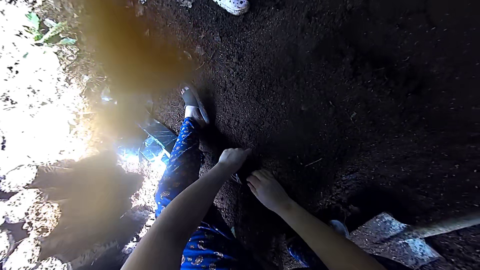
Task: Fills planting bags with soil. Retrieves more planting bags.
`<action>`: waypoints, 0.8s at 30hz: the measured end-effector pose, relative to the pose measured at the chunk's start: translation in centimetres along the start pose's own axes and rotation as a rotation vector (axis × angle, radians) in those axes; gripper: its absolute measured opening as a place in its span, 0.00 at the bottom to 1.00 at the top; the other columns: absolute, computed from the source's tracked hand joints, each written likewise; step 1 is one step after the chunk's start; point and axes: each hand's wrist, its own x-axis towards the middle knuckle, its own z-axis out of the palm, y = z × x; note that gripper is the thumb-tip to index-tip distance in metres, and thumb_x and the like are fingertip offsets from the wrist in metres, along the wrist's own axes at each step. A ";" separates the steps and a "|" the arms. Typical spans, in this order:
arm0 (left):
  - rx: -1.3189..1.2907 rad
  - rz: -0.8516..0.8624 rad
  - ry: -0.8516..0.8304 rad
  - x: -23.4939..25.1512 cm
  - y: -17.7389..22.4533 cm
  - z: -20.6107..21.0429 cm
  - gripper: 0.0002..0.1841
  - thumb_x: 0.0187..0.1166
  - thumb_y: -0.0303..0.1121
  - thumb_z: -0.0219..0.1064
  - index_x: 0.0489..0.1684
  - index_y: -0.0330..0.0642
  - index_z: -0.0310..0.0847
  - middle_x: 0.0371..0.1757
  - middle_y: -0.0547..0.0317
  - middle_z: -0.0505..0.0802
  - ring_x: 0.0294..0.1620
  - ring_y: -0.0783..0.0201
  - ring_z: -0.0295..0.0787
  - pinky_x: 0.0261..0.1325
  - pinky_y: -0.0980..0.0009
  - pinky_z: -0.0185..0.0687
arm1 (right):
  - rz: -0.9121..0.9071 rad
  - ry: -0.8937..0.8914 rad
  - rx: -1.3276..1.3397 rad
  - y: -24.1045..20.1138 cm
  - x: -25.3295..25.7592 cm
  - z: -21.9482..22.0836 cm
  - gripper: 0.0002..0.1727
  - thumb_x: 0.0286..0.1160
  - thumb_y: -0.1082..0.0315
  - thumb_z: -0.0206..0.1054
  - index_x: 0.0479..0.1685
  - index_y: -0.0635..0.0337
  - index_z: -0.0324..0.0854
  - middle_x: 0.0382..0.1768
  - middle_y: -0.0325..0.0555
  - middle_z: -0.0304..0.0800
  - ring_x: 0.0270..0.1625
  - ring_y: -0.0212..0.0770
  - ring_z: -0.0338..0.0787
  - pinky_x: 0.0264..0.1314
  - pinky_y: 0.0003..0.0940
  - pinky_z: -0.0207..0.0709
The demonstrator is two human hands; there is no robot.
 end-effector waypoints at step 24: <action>-0.051 0.554 -0.125 -3.6 2.5 9.2 0.18 0.91 0.24 0.49 0.75 0.43 0.73 0.47 0.37 0.92 0.49 0.36 0.93 0.51 0.41 0.86 | 0.638 -0.455 0.281 -4.6 -2.4 11.2 0.29 0.87 0.51 0.56 0.77 0.63 0.78 0.77 0.61 0.79 0.84 0.55 0.73 0.88 0.56 0.60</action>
